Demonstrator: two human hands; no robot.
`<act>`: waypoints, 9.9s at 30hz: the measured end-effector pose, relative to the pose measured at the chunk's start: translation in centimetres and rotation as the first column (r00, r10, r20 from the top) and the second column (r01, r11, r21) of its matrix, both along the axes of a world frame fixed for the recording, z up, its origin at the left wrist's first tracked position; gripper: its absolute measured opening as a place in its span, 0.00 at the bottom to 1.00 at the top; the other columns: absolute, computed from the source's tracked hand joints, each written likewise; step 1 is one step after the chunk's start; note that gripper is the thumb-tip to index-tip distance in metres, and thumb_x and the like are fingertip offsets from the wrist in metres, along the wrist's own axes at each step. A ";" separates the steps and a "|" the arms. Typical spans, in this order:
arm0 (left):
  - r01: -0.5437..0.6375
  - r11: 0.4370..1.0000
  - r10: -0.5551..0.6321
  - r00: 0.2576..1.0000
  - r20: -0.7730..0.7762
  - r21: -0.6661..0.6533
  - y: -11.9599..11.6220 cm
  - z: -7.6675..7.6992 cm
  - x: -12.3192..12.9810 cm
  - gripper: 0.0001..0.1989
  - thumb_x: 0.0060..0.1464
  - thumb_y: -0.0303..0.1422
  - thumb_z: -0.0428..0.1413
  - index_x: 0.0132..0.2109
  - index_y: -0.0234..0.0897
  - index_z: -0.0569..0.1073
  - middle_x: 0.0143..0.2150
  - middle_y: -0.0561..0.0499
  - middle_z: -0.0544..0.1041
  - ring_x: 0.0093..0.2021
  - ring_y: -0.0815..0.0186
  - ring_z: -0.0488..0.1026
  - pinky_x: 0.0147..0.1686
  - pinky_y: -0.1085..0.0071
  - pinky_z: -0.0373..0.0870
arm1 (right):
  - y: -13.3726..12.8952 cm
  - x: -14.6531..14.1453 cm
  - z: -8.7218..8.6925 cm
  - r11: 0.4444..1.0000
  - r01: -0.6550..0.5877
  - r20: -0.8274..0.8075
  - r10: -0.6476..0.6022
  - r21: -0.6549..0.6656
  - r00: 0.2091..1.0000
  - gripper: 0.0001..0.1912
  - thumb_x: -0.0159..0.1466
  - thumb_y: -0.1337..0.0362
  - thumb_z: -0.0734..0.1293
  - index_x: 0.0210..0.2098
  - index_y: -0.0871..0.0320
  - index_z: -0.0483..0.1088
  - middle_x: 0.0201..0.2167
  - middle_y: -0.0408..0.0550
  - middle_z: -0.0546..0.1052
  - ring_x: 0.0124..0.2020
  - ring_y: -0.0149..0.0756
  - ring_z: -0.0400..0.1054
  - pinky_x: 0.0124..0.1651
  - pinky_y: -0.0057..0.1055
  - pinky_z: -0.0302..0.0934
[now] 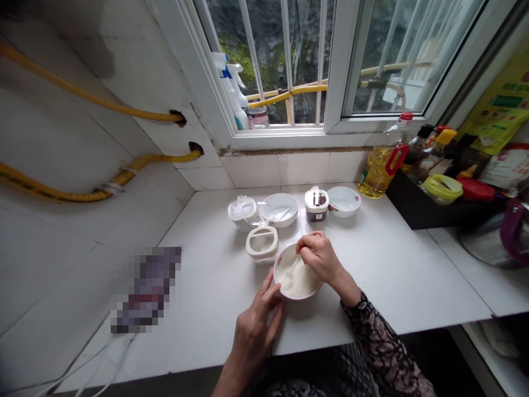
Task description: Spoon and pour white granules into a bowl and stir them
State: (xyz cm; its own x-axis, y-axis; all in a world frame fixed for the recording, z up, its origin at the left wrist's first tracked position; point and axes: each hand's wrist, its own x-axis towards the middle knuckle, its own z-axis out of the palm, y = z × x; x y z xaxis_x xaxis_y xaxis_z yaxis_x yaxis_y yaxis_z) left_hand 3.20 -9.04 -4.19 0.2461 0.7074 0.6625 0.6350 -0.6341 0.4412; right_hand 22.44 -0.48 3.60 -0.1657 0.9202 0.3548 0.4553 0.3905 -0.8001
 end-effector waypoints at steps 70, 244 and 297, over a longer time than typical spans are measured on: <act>0.008 0.999 -0.007 1.000 0.006 -0.039 -0.2 0.0 0.0 0.19 0.64 0.24 0.51 0.60 0.35 0.65 0.64 0.32 0.68 0.46 0.59 0.82 0.42 0.70 0.80 | 0.4 0.7 0.9 0.923 0.046 -0.427 -0.221 -0.382 0.877 0.07 0.48 0.63 0.63 0.20 0.57 0.72 0.12 0.40 0.69 0.19 0.32 0.60 0.31 0.31 0.56; 0.003 1.000 -0.003 1.000 -0.004 -0.006 0.0 -0.8 -0.1 0.19 0.65 0.24 0.50 0.62 0.35 0.64 0.65 0.33 0.67 0.49 0.60 0.80 0.41 0.73 0.79 | 0.2 1.1 1.0 0.883 0.126 0.000 -0.141 0.452 0.990 0.10 0.61 0.73 0.61 0.28 0.54 0.69 0.22 0.43 0.74 0.29 0.38 0.67 0.42 0.37 0.61; -0.026 1.000 0.026 0.999 -0.030 0.005 0.0 -0.3 0.0 0.19 0.65 0.25 0.50 0.62 0.36 0.64 0.65 0.33 0.67 0.46 0.59 0.81 0.38 0.72 0.80 | 0.9 0.4 -0.2 0.960 0.047 -0.389 -0.155 -0.275 0.908 0.08 0.49 0.64 0.61 0.20 0.57 0.72 0.12 0.40 0.70 0.18 0.32 0.63 0.28 0.28 0.57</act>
State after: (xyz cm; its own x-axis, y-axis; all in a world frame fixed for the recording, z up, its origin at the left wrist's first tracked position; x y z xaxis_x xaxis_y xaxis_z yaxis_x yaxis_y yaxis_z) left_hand 3.17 -9.06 -4.46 0.2475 0.7106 0.6586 0.6644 -0.6192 0.4185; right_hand 22.86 0.45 3.43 0.0401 0.9915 0.1238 0.0988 0.1194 -0.9879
